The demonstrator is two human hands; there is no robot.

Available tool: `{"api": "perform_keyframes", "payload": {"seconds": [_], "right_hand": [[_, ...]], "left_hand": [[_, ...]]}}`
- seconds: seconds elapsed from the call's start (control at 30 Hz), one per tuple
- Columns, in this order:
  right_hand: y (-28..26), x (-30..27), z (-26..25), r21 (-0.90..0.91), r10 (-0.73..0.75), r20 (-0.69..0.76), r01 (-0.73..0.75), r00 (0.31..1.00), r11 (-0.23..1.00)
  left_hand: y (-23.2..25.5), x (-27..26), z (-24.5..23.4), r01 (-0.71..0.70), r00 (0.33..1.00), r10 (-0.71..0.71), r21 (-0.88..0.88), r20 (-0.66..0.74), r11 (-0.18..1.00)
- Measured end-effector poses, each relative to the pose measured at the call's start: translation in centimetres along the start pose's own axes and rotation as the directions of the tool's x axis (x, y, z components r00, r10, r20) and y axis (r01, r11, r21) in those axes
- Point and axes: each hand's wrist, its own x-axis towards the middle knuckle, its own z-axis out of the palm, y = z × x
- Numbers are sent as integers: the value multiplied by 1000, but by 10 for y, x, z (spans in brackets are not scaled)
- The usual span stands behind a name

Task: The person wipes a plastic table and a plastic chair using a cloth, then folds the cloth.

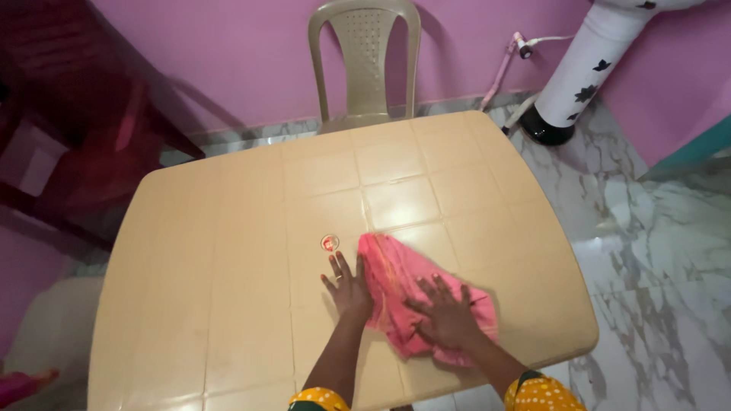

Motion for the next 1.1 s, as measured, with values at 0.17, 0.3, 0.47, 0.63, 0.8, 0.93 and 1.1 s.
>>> {"api": "perform_keyframes", "payload": {"seconds": [0.17,0.3,0.47,0.63,0.8,0.93,1.1], "right_hand": [[91,43,3,33,259,-98,-257,961,966],[172,56,6,218,548,-177,-510,818,832],[183,68,0,311,682,-166,-619,712,722],[128,81,-24,81,388,-226,-380,894,922],[162,118,-51,118,225,-295,-198,929,973],[199,173,-75,116,187,-290,-159,939,980],[256,254,-105,91,162,-266,-143,950,986]], "left_hand": [[36,43,-44,86,929,-24,-153,370,984],[55,64,-81,44,918,25,-164,396,985],[88,96,-81,42,903,51,-204,427,978],[130,132,-57,-43,887,89,-111,453,993],[163,158,-41,30,998,-24,-111,62,993],[171,160,-74,216,800,-60,-194,597,957],[183,167,-85,211,780,-92,-122,619,970]]}}
